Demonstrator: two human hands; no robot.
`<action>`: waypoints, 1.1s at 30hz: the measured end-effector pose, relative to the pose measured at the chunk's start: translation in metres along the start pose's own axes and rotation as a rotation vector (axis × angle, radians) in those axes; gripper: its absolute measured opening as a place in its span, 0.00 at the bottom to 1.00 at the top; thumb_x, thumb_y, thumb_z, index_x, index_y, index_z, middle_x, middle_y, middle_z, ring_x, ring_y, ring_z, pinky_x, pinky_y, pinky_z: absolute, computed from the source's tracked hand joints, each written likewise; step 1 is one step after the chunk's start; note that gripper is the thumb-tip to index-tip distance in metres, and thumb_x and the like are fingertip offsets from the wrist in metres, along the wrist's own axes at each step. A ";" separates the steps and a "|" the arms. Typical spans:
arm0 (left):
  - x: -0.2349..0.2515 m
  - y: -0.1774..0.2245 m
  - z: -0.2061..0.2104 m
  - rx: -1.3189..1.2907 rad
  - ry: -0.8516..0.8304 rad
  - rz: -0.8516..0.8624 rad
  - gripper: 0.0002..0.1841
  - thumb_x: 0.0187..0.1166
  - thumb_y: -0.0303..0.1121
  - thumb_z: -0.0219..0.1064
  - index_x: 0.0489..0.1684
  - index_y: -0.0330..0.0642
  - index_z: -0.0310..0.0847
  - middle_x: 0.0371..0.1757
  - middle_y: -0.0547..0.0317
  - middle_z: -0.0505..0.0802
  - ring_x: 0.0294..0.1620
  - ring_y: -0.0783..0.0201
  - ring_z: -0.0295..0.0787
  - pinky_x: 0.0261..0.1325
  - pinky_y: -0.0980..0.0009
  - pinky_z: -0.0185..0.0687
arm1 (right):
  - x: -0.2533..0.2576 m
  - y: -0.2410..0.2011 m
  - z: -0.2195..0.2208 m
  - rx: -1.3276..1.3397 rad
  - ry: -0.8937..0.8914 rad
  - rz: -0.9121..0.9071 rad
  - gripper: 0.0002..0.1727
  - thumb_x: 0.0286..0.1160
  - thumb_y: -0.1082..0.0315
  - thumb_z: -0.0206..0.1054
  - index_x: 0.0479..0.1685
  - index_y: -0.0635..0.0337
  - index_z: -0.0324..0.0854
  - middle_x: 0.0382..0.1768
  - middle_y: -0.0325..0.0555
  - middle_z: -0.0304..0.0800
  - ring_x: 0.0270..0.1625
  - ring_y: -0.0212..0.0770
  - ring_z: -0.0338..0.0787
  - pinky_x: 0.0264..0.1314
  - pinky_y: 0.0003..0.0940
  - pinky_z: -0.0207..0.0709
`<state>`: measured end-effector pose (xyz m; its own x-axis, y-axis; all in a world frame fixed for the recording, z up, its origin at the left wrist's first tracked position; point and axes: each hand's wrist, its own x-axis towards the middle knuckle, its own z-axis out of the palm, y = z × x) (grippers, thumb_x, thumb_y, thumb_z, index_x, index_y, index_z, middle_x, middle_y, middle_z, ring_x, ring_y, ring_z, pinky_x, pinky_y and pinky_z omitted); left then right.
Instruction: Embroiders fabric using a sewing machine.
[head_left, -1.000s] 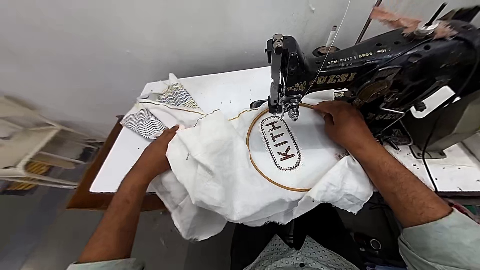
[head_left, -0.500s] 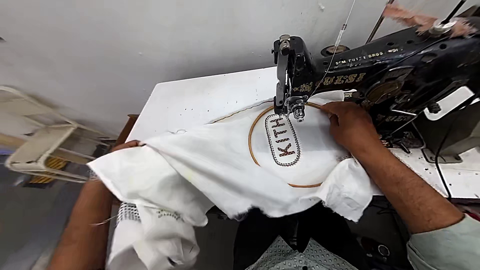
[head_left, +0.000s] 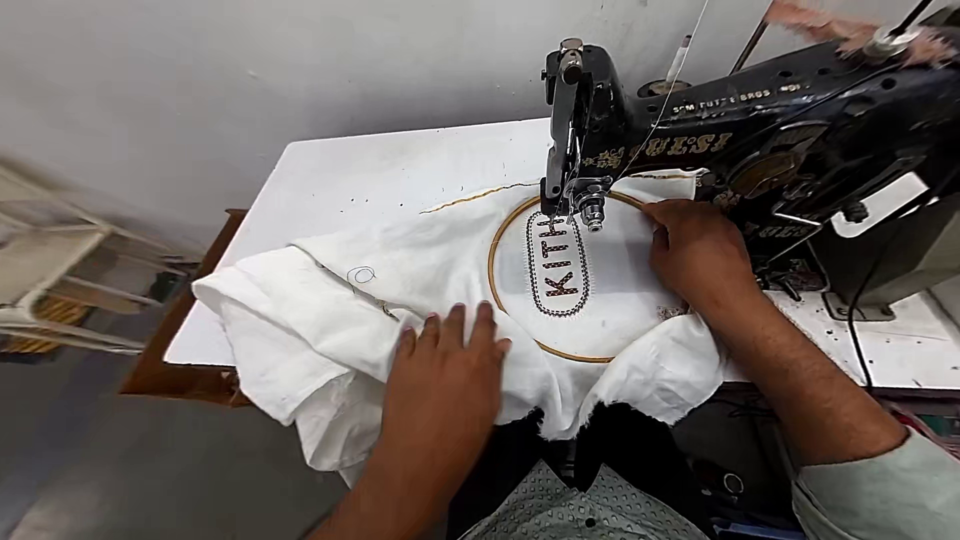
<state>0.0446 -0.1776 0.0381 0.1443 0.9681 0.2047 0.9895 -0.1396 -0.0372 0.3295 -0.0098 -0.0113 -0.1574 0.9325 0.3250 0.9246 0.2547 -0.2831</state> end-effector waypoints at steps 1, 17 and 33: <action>0.014 -0.010 0.013 0.014 -0.109 -0.040 0.25 0.91 0.47 0.53 0.75 0.38 0.81 0.65 0.33 0.90 0.58 0.32 0.91 0.55 0.33 0.84 | -0.006 -0.001 -0.005 -0.037 -0.010 -0.004 0.19 0.83 0.74 0.56 0.68 0.65 0.85 0.64 0.65 0.88 0.68 0.68 0.86 0.67 0.69 0.77; 0.203 -0.062 0.036 -0.333 -0.171 0.406 0.19 0.91 0.30 0.53 0.74 0.40 0.82 0.69 0.43 0.89 0.70 0.45 0.87 0.76 0.41 0.75 | -0.099 -0.022 -0.067 0.072 -0.228 -0.171 0.18 0.80 0.48 0.63 0.30 0.48 0.88 0.18 0.33 0.83 0.22 0.37 0.85 0.22 0.45 0.78; 0.132 -0.109 0.089 -0.229 -0.066 0.104 0.32 0.92 0.56 0.36 0.91 0.57 0.65 0.92 0.58 0.68 0.94 0.34 0.48 0.83 0.20 0.37 | -0.093 0.000 -0.007 0.277 0.079 -0.334 0.17 0.81 0.55 0.63 0.28 0.54 0.87 0.30 0.38 0.81 0.33 0.36 0.83 0.31 0.34 0.77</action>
<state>-0.0445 -0.0163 -0.0180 0.2523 0.9565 0.1468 0.9462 -0.2756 0.1696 0.3465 -0.0979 -0.0353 -0.3954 0.7674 0.5046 0.6978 0.6083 -0.3783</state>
